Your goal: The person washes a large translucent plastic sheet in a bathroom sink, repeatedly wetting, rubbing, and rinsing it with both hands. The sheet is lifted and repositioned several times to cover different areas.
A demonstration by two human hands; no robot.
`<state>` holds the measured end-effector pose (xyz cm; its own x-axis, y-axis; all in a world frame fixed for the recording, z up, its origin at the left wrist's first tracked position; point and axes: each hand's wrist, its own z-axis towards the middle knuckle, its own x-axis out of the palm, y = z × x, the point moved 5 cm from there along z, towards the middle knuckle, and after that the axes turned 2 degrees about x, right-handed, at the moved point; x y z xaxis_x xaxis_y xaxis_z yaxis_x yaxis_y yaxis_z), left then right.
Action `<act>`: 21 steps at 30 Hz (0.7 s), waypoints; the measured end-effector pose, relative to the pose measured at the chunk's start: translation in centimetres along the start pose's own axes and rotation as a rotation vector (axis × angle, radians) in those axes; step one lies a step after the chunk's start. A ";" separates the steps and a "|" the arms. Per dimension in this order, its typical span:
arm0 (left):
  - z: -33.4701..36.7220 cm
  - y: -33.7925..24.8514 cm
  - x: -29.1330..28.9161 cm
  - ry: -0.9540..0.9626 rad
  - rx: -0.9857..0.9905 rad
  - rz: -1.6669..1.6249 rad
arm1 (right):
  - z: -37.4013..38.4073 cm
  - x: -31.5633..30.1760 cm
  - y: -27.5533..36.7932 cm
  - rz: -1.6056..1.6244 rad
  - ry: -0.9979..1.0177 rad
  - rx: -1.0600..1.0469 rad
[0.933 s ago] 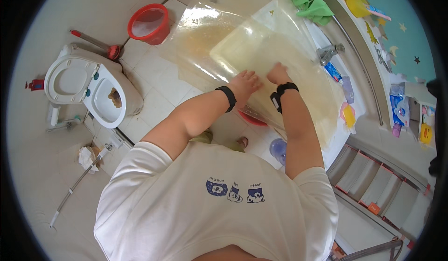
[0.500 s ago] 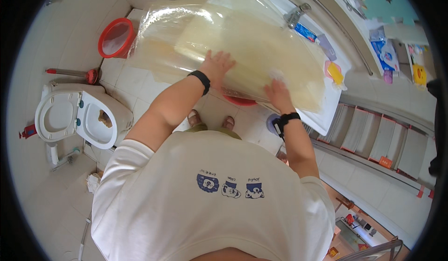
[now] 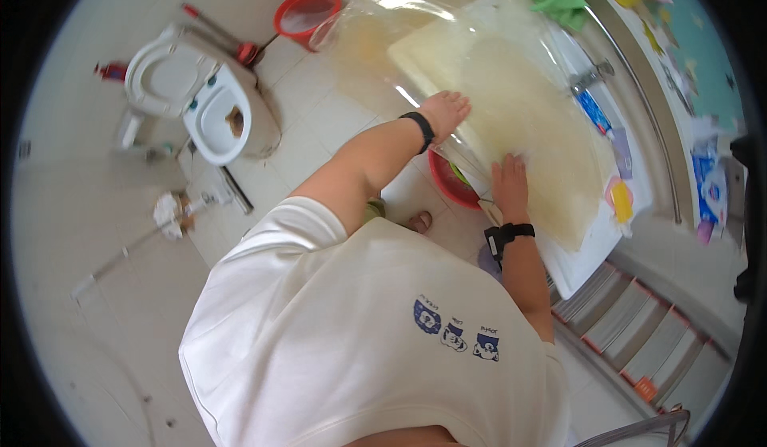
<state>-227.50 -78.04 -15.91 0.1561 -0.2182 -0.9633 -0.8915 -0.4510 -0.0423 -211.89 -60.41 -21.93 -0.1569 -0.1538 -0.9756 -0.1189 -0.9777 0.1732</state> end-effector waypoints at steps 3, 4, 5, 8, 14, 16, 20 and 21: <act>0.4 -2.0 0.4 -0.099 -0.058 -0.060 | 1.2 2.4 -1.0 -0.336 0.192 -0.355; 0.6 -2.9 0.6 -0.121 -0.067 -0.066 | 1.1 2.8 -3.1 -0.265 0.298 -0.278; 0.7 -3.7 0.7 -0.164 -0.082 -0.092 | 0.7 2.8 -5.2 -0.212 0.325 -0.238; 0.5 -5.6 1.1 -0.255 -0.125 -0.111 | -2.9 0.8 -13.1 0.041 0.448 0.182; 0.9 -5.7 1.3 -0.306 -0.205 -0.114 | -9.5 -6.9 -20.2 -0.102 0.304 0.894; 1.2 -5.7 1.4 -0.277 -0.200 -0.167 | -9.3 -7.2 -19.7 -0.164 0.349 0.904; 1.3 -5.3 1.2 -0.262 -0.205 -0.272 | -5.3 -3.2 -14.8 -0.426 0.723 0.260; 1.3 -5.1 1.1 -0.276 -0.192 -0.338 | -4.2 -2.3 -12.5 -0.396 0.611 0.100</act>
<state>-223.28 -74.86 -17.07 0.2820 0.1947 -0.9395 -0.7114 -0.6146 -0.3409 -205.96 -48.41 -22.39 0.4876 0.1270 -0.8638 -0.1472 -0.9632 -0.2247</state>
